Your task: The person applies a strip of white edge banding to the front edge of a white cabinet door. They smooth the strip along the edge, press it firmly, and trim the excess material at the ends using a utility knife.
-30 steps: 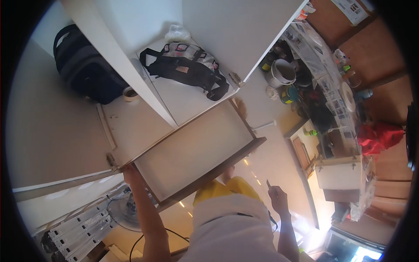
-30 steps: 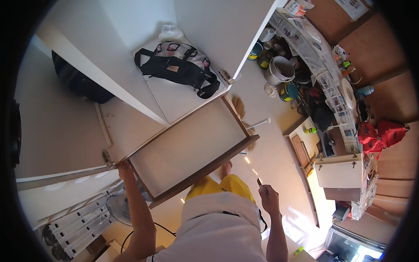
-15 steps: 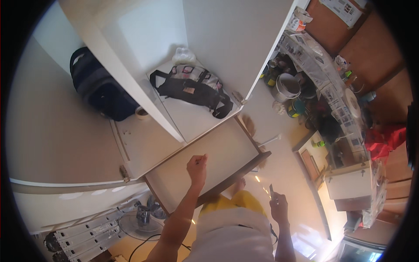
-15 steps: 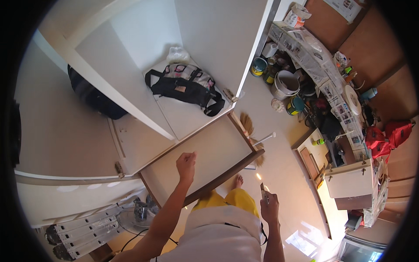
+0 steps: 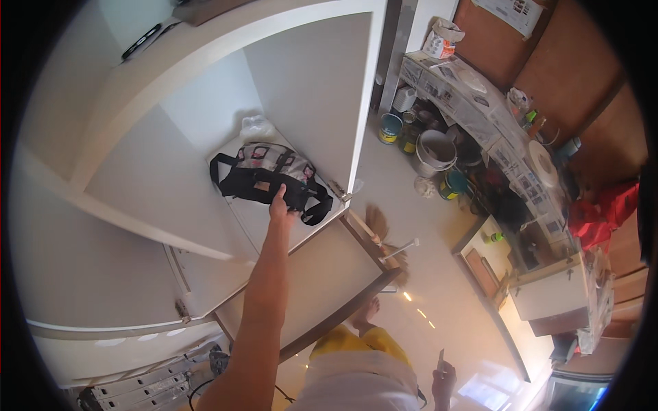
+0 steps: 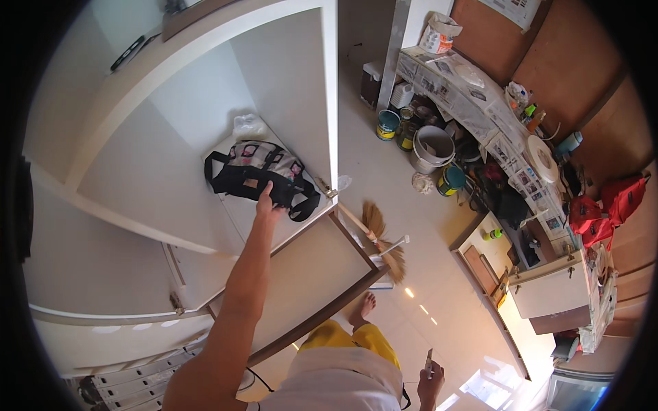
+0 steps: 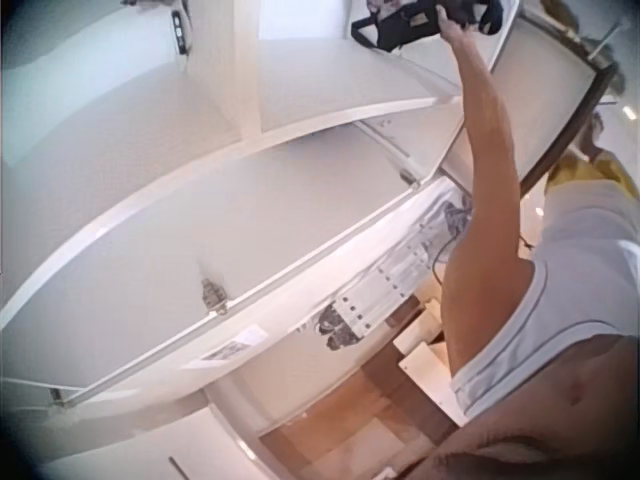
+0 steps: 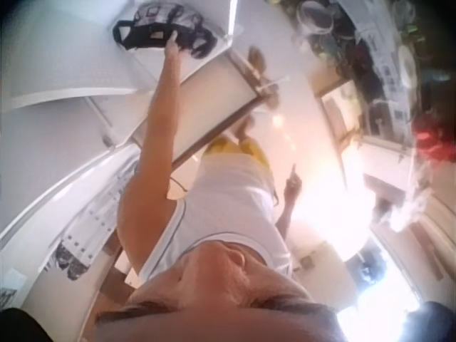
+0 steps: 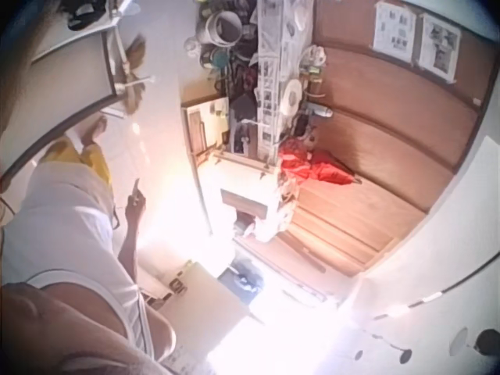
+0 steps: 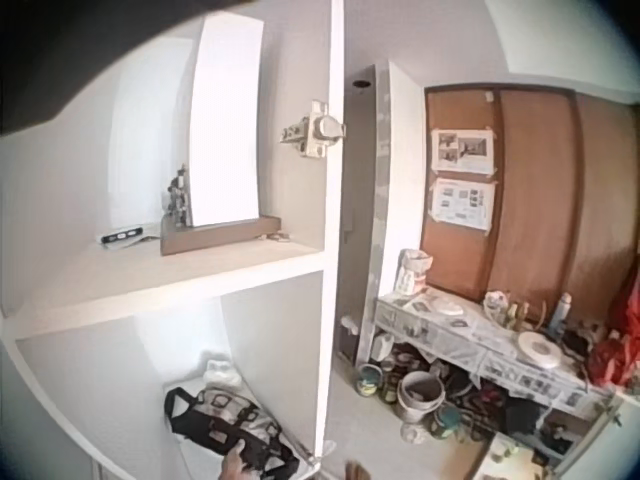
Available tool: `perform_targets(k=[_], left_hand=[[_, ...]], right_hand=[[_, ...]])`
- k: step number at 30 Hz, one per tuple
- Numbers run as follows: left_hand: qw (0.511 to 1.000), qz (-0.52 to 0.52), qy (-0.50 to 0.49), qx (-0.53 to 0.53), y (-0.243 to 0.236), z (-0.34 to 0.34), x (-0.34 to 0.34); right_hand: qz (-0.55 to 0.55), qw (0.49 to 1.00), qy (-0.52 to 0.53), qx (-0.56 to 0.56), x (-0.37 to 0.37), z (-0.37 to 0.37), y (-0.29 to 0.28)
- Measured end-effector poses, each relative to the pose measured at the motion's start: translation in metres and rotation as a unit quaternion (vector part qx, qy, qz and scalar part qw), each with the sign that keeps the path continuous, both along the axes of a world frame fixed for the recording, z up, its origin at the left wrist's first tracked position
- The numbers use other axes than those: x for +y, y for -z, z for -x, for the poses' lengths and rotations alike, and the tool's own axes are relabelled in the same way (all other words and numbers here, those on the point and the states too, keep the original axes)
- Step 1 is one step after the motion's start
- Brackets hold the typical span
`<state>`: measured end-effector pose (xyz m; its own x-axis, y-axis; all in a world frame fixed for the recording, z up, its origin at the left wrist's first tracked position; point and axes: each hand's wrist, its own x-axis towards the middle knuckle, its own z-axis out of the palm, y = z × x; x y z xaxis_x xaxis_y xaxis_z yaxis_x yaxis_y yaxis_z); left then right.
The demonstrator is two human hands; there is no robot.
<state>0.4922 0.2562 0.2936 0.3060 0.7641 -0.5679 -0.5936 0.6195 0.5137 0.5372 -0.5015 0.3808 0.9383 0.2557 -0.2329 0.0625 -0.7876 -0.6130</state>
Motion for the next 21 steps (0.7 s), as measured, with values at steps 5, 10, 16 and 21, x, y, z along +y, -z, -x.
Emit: perform_targets(k=[5,10,16,21], left_hand=[[0.995,-0.015,-0.058,-0.075,0.038,-0.019,0.033],[0.994,-0.043,-0.087,-0.045,0.051,0.024,0.105],[0.975,-0.060,-0.108,0.187,0.036,0.071,0.152],[0.504,-0.168,0.130,0.837,-0.011,0.102,0.161]], right_hand=[[-0.026,1.000,-0.006,-0.007,-0.037,-0.028,0.024],[0.002,0.995,-0.069,-0.070,-0.055,-0.065,0.047],[0.081,0.988,-0.109,-0.074,-0.078,-0.093,0.026],[0.126,0.989,0.045,0.068,-0.050,-0.101,0.002]])
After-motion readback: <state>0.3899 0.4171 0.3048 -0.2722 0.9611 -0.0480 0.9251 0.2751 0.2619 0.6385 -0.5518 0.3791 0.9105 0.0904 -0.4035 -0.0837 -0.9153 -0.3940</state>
